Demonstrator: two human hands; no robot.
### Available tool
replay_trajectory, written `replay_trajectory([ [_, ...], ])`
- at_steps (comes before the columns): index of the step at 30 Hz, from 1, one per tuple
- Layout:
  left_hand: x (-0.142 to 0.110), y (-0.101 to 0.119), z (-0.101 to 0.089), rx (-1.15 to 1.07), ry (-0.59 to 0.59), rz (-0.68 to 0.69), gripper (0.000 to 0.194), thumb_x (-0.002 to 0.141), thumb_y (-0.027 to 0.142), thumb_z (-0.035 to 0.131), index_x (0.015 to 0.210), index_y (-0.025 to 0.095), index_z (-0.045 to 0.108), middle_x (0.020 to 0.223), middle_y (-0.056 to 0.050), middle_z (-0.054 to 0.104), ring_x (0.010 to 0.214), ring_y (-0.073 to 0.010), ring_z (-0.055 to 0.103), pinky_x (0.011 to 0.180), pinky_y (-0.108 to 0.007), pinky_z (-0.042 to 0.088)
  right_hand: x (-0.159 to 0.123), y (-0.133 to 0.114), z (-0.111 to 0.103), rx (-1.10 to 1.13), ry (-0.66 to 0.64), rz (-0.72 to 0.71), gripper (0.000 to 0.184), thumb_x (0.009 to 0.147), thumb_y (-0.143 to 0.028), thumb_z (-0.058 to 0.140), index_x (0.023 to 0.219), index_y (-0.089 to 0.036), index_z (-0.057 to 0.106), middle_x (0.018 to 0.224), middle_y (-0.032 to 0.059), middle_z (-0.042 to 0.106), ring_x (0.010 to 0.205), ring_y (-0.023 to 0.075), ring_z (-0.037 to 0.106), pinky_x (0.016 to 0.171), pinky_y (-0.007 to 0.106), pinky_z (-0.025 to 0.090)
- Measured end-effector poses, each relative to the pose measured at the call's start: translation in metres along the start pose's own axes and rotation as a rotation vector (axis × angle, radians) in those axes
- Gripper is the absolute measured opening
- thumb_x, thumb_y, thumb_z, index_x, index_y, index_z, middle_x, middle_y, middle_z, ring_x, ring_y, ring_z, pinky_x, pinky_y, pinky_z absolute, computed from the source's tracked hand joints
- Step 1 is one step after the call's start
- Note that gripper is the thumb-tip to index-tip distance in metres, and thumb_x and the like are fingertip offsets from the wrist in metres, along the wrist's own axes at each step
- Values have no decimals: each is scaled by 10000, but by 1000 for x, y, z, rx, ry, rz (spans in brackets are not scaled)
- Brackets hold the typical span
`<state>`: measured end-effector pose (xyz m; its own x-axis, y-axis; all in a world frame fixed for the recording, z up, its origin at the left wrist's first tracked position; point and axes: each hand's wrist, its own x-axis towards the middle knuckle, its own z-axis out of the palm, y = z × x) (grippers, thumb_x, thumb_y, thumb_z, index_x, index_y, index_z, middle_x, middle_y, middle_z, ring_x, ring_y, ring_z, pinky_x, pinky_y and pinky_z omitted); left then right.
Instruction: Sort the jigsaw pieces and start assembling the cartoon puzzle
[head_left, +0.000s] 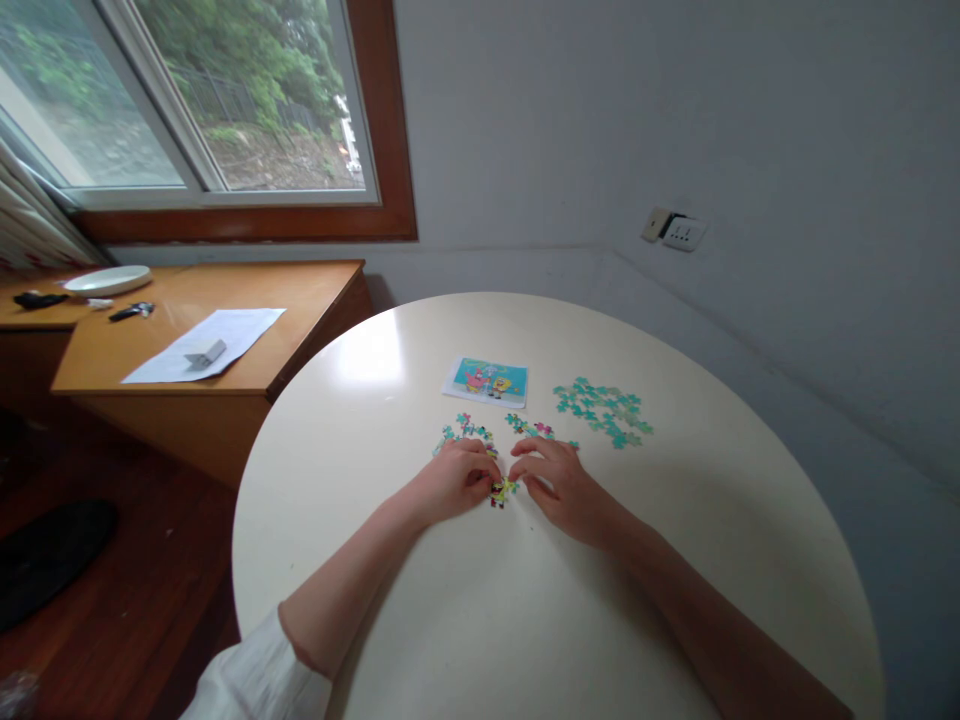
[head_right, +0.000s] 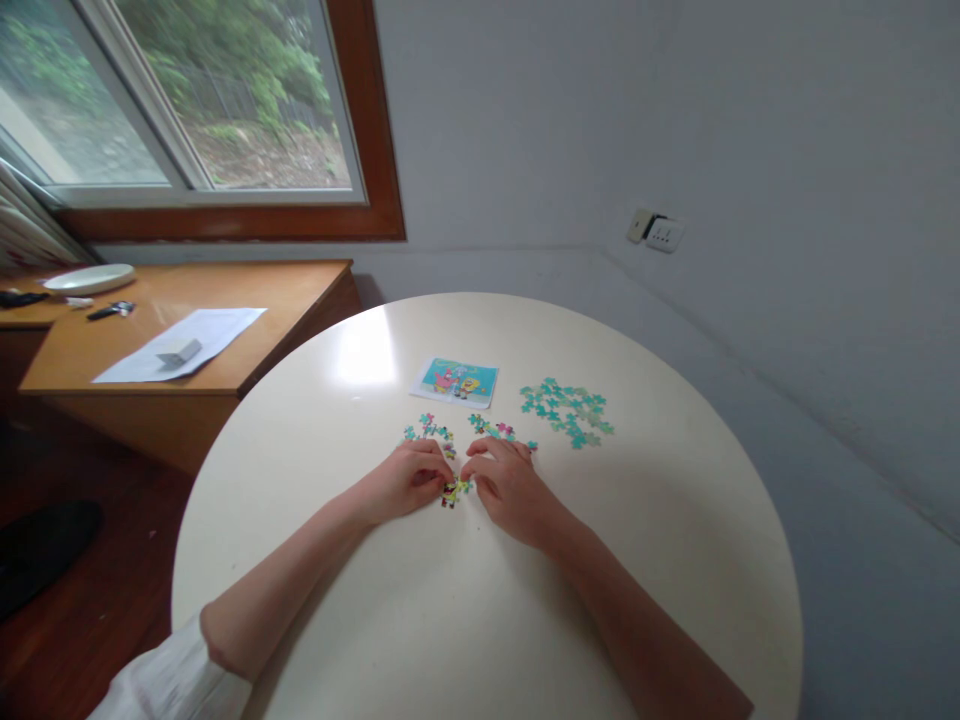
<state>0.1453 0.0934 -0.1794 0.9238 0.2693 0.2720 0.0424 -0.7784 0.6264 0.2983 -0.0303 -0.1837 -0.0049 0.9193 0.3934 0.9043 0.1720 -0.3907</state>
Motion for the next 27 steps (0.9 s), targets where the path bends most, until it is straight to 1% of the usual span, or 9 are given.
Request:
replay_trajectory([
  [4, 1, 1, -1, 6, -7, -4, 268, 677, 18, 486, 729, 173, 699, 726, -32, 596, 676, -117, 540, 633, -208, 417, 0, 2, 2, 10, 0, -18, 299, 736, -13, 438, 766, -229, 642, 999, 51, 597, 965, 202, 560, 838, 372, 367],
  [11, 1, 3, -2, 18, -15, 16, 266, 676, 11, 484, 721, 162, 698, 721, -37, 604, 702, -127, 551, 659, -215, 422, -1, 2, 4, 23, 2, -21, 320, 724, -5, 427, 799, -229, 643, 1004, 55, 596, 965, 199, 553, 828, 365, 377],
  [17, 1, 4, -2, 35, -14, 11, 266, 680, 8, 486, 721, 162, 698, 704, -31, 587, 658, -114, 536, 633, -207, 411, -1, 2, 3, 38, -8, -24, 315, 739, -17, 420, 804, -223, 649, 1003, 67, 590, 968, 207, 553, 827, 385, 381],
  [20, 2, 6, -3, 42, -23, 10, 269, 684, 10, 482, 719, 169, 697, 700, -27, 581, 647, -111, 527, 625, -204, 407, -1, 2, 3, 29, -9, -45, 342, 730, -4, 406, 814, -230, 649, 1016, 66, 589, 981, 200, 551, 837, 382, 386],
  [27, 2, 7, -4, 46, -28, 8, 272, 683, 9, 478, 727, 168, 695, 710, -32, 590, 672, -119, 536, 647, -215, 414, -1, 1, 3, 26, 9, -62, 347, 731, -7, 398, 818, -227, 651, 1017, 70, 592, 985, 202, 552, 843, 386, 395],
])
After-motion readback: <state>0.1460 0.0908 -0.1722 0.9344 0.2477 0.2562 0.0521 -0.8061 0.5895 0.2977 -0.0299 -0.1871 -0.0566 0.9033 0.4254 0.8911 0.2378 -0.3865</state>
